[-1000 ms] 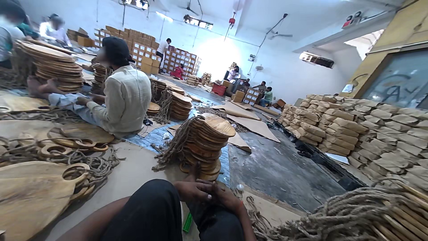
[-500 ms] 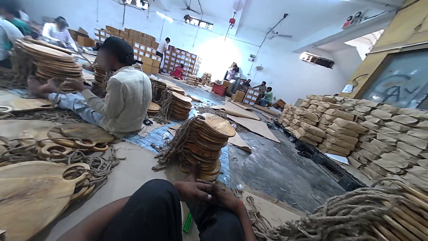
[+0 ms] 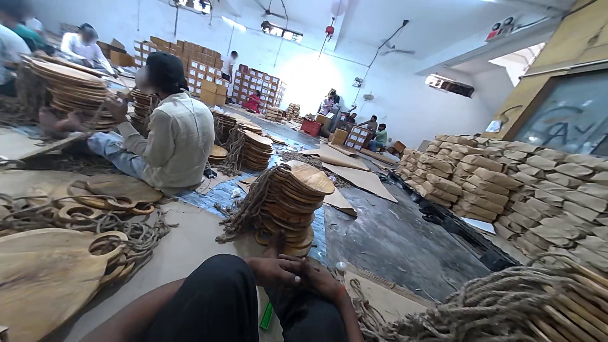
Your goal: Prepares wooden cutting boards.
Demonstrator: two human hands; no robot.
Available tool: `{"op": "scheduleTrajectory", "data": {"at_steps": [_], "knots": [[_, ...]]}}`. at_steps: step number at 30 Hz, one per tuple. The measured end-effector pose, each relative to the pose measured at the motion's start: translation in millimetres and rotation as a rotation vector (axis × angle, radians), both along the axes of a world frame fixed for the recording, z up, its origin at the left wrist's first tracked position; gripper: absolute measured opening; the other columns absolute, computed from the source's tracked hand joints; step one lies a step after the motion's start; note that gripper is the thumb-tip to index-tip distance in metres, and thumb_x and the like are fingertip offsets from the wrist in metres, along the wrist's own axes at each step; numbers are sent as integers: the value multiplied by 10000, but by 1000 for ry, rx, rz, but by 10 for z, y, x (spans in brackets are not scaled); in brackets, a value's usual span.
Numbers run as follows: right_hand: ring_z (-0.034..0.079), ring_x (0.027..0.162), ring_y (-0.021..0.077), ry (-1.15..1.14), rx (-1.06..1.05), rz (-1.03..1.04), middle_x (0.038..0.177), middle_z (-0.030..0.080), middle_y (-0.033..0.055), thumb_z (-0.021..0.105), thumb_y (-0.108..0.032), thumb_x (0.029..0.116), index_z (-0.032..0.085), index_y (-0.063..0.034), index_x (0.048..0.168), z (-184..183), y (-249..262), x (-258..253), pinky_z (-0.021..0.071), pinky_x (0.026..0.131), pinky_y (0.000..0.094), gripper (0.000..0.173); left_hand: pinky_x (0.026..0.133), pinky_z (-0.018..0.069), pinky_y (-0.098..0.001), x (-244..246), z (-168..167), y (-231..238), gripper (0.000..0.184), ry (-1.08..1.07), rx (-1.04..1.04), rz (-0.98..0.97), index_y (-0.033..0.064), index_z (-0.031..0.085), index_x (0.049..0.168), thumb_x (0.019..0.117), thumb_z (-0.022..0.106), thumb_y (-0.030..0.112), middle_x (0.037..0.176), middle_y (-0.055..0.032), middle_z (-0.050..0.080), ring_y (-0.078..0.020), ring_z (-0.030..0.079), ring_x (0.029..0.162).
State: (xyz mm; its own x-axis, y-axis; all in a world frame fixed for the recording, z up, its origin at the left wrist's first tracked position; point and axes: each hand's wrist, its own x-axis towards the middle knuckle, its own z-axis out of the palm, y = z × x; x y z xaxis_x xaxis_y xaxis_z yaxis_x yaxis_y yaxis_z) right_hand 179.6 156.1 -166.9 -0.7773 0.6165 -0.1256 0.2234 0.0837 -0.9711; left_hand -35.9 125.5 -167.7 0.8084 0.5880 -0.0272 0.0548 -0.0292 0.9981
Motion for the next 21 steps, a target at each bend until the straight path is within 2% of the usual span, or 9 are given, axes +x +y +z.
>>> {"op": "scheduleTrajectory", "data": {"at_steps": [3,9,14,17,21], "knots": [[660,1043,31,-14,19,-20,1149,708,-30,251,-467,1080,576,-71,1347,34,-31,-4,541,946,254,578,997,494,-392,1,8,-8,469,13,3,8,109,438,1498,1049,456,243,1329,-61,584,-132,590,1141],[660,1057,35,0,7,1,1167,708,-35,272,-483,1075,570,-86,1367,25,-18,-1,540,955,256,576,1019,492,-423,0,-22,22,464,-25,-19,-16,114,429,1504,1055,454,230,1330,-63,586,-154,596,1156],[665,1052,42,0,-9,-5,1156,711,-30,248,-448,1084,566,-83,1367,42,-39,-7,542,955,259,560,996,498,-392,3,-28,31,463,-15,-8,-18,118,435,1499,1050,453,230,1313,-57,592,-136,597,1132],[667,1077,68,22,-27,26,1183,707,-15,267,-487,1075,551,-80,1390,32,-28,-9,544,973,284,587,983,502,-383,1,-27,26,446,-22,-7,-19,122,456,1483,1051,459,233,1294,-51,602,-131,601,1116],[667,1057,52,17,-30,-3,1160,712,-24,254,-452,1085,577,-82,1356,36,-39,-8,543,960,269,561,989,505,-388,2,-29,29,436,-28,-19,-26,120,461,1475,1053,458,229,1281,-47,606,-133,607,1111]]}}
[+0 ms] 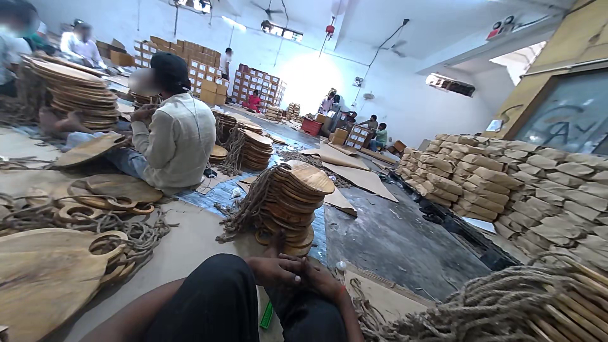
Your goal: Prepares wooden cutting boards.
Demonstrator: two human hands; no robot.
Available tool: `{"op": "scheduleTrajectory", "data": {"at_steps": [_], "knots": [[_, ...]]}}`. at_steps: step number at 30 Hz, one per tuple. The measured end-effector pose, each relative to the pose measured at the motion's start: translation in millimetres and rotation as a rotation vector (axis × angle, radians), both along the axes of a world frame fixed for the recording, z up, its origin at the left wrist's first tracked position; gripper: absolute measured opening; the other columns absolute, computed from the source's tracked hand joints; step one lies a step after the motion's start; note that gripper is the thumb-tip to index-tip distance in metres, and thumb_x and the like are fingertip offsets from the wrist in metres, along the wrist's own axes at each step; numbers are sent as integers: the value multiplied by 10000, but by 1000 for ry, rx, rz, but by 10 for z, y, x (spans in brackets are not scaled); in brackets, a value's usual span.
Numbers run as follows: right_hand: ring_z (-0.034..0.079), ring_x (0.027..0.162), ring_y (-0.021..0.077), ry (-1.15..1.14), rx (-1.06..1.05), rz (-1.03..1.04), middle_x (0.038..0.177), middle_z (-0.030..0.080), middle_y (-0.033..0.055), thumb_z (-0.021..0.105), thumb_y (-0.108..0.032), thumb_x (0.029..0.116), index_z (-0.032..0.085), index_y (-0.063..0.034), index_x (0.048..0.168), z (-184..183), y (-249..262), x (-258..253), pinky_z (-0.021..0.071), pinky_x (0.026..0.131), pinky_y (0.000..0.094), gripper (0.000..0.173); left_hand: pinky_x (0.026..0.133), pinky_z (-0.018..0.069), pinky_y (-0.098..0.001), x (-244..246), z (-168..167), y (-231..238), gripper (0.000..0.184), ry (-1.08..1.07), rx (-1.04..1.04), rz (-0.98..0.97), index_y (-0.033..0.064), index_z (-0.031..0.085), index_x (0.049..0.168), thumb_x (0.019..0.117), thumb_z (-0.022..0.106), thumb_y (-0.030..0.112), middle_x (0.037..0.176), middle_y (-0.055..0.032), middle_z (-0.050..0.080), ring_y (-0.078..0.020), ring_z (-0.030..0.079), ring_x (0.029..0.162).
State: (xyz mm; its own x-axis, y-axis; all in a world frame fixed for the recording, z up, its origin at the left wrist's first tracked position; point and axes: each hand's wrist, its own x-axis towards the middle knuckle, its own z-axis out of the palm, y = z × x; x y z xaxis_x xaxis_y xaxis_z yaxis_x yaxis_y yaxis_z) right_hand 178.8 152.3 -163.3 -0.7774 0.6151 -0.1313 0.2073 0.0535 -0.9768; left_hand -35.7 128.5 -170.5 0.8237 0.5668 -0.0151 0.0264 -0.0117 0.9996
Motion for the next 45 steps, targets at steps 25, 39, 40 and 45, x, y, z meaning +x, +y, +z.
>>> {"op": "scheduleTrajectory", "data": {"at_steps": [25,39,40,45], "knots": [[677,1015,59,-32,7,-27,1117,720,-18,262,-481,1079,583,-75,1344,-46,48,14,554,935,280,582,1024,494,-410,-3,-30,16,450,-16,-14,9,95,452,1484,1051,470,214,1307,-64,601,-150,604,1150],[663,1000,27,-61,33,-37,1104,712,-40,235,-443,1091,576,-85,1348,-17,30,16,544,923,255,557,1005,492,-399,2,-21,15,463,15,5,13,92,442,1483,1050,461,253,1295,-64,595,-139,597,1129],[663,999,25,-74,37,-48,1099,711,-39,223,-432,1095,573,-83,1347,-15,28,15,544,924,253,554,1004,492,-401,1,-15,10,464,22,10,19,92,448,1480,1048,463,259,1297,-67,597,-142,597,1131],[670,987,40,-83,29,-61,1074,717,-21,222,-427,1097,597,-67,1312,-38,47,21,550,918,265,563,993,501,-387,-4,10,-7,427,11,-2,9,100,468,1458,1057,453,247,1269,-49,605,-130,605,1110]]}}
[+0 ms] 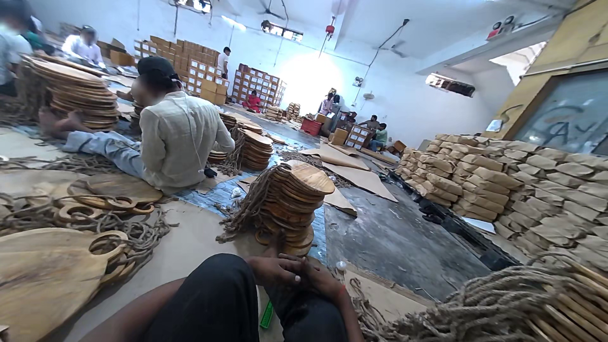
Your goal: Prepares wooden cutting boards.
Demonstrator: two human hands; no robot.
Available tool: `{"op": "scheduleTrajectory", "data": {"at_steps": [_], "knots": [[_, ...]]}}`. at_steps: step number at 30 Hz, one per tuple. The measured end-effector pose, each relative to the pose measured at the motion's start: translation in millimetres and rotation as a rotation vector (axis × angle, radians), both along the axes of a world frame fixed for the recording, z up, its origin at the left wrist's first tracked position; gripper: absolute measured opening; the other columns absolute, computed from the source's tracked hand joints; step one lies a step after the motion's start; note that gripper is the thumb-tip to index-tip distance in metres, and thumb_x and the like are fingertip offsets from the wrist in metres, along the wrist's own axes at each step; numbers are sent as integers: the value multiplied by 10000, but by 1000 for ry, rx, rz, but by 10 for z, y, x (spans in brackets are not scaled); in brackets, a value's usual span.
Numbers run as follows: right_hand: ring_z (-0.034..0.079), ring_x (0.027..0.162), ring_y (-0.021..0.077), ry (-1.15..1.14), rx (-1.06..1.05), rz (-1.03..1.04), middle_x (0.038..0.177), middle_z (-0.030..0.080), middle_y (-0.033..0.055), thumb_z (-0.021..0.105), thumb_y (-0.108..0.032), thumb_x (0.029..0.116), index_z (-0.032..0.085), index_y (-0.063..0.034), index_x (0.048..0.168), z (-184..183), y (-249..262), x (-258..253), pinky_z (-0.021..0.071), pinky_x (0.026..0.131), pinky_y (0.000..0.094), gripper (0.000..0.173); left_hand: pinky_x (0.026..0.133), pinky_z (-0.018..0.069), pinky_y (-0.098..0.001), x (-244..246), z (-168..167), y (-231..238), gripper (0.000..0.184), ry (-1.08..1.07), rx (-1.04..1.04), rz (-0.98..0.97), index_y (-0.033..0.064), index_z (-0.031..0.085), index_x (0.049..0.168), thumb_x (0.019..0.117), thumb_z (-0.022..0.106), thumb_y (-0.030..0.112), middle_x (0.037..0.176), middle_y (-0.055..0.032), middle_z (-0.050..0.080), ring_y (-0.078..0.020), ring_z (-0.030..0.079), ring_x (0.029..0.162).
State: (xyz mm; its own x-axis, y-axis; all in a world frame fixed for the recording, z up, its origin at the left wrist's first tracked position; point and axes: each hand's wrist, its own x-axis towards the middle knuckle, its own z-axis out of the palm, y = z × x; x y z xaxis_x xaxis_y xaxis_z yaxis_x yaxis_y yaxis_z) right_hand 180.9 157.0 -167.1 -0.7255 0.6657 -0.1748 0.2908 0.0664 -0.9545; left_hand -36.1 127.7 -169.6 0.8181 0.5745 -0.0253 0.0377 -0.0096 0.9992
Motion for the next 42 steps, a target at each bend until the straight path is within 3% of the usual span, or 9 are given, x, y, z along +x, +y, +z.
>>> {"op": "scheduleTrajectory", "data": {"at_steps": [7,11,22,26,32,39,42], "knots": [[670,980,27,36,-14,25,1076,716,-45,239,-447,1087,580,-92,1330,8,-17,-6,551,908,247,550,994,505,-404,2,-26,17,445,0,8,-1,112,456,1474,1051,458,249,1272,-58,607,-145,610,1111],[669,1032,55,28,-15,42,1138,710,-19,253,-488,1081,554,-82,1382,-14,17,3,548,945,278,588,975,509,-384,3,-30,23,427,-15,10,-16,111,471,1455,1049,459,245,1245,-42,613,-127,612,1085],[681,1062,95,82,-34,85,1173,714,-3,285,-540,1062,565,-86,1379,-24,22,-1,559,964,314,620,993,508,-396,9,-16,12,417,-28,-8,-13,105,480,1447,1051,458,232,1260,-43,614,-137,613,1108],[648,1103,50,63,30,84,1224,692,-19,267,-501,1072,556,-80,1397,-18,18,1,529,988,277,605,1022,491,-413,8,-14,1,480,1,-1,21,95,439,1493,1040,476,249,1326,-71,591,-153,595,1161],[657,1096,72,86,1,111,1227,693,-17,289,-553,1059,543,-96,1418,-3,2,-7,540,977,293,634,1017,495,-420,7,-43,20,470,-14,-14,14,91,455,1478,1037,481,251,1310,-72,597,-161,600,1150],[668,1028,40,67,1,73,1138,714,-42,262,-499,1072,578,-102,1360,20,-22,-8,548,937,263,584,1007,500,-401,5,-36,27,449,-18,-5,-3,92,473,1458,1036,476,244,1276,-55,611,-142,608,1124],[665,1054,47,62,-5,83,1167,710,-32,274,-520,1067,566,-96,1384,3,3,0,542,956,269,604,1009,505,-403,5,-35,20,449,-26,-18,-2,88,463,1466,1042,476,236,1280,-60,611,-148,615,1123]]}}
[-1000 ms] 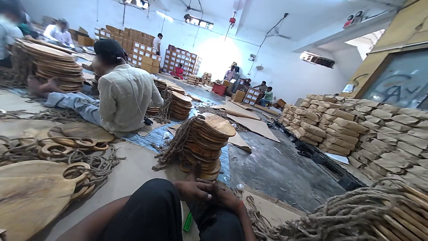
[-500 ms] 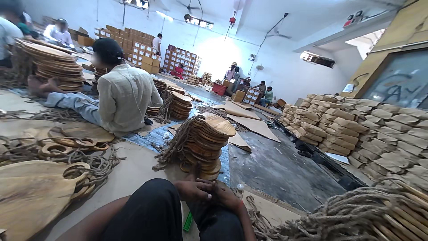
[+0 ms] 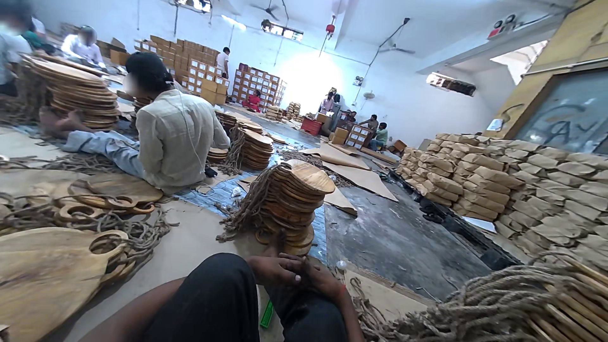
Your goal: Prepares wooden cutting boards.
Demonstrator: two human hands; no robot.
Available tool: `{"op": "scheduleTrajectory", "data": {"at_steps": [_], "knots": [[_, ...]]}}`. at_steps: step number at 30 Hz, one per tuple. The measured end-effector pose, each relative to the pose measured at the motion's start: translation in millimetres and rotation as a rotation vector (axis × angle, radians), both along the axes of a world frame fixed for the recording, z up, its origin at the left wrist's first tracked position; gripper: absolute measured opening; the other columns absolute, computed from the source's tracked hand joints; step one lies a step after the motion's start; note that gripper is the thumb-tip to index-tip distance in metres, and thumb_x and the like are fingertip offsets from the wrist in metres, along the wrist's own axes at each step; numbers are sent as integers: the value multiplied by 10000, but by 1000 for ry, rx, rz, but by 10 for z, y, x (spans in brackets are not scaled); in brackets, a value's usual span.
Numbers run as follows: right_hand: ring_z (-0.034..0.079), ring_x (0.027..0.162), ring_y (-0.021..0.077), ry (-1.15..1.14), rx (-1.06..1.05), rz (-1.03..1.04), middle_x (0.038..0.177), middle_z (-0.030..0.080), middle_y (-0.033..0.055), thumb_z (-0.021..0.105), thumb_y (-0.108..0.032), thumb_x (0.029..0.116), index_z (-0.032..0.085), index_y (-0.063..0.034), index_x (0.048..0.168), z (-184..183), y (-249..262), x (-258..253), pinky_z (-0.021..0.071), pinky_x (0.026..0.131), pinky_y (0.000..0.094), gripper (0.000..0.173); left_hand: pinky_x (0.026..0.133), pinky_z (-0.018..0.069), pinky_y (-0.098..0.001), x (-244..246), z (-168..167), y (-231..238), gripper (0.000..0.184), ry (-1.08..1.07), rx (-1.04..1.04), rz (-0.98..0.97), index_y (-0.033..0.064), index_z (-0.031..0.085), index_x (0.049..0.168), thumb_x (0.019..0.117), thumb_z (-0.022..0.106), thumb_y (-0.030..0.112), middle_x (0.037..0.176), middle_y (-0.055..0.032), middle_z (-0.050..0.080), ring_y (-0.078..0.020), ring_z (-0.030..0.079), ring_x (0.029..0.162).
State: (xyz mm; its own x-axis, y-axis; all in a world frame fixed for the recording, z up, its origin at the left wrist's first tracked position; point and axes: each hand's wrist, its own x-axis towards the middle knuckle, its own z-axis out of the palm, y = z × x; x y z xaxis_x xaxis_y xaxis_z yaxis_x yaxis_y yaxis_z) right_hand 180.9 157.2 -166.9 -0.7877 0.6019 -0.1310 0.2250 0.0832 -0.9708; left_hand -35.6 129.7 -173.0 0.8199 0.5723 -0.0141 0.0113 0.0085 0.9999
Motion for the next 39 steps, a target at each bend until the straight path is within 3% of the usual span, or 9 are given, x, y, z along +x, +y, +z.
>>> {"op": "scheduleTrajectory", "data": {"at_steps": [10,16,24,30,35,39], "knots": [[662,958,3,-14,17,-35,1059,718,-70,256,-470,1081,605,-108,1301,27,-33,-10,546,882,224,548,999,507,-393,1,25,-18,429,-1,6,-2,92,475,1448,1046,475,238,1253,-50,619,-137,617,1105],[653,1053,26,4,15,-3,1171,703,-45,291,-523,1063,568,-92,1375,-7,1,-5,531,958,254,600,1006,490,-390,2,72,-59,458,51,22,35,82,444,1481,1048,456,231,1296,-63,594,-129,593,1130],[659,1083,56,16,16,23,1193,702,-26,275,-562,1052,564,-92,1380,5,-6,-13,537,974,278,641,1003,497,-398,-4,32,-21,465,31,16,14,105,441,1492,1046,464,234,1298,-59,597,-139,599,1129],[632,1193,138,22,6,60,1353,640,29,320,-651,1018,481,-96,1491,-45,49,-12,527,1026,360,747,996,499,-391,-1,9,-10,457,6,19,-1,111,445,1487,1050,465,243,1280,-59,604,-139,602,1114],[663,1106,108,23,-17,19,1222,695,10,299,-596,1043,544,-83,1408,-38,26,-5,540,998,335,676,994,501,-409,-3,25,-17,479,22,15,3,112,439,1494,1036,471,249,1298,-71,599,-155,603,1128],[655,1104,82,7,-2,11,1218,695,-7,295,-564,1053,551,-90,1407,-24,17,-5,533,990,304,644,997,501,-396,-2,27,-19,456,14,13,-1,120,451,1483,1046,469,247,1290,-55,604,-140,603,1126]]}}
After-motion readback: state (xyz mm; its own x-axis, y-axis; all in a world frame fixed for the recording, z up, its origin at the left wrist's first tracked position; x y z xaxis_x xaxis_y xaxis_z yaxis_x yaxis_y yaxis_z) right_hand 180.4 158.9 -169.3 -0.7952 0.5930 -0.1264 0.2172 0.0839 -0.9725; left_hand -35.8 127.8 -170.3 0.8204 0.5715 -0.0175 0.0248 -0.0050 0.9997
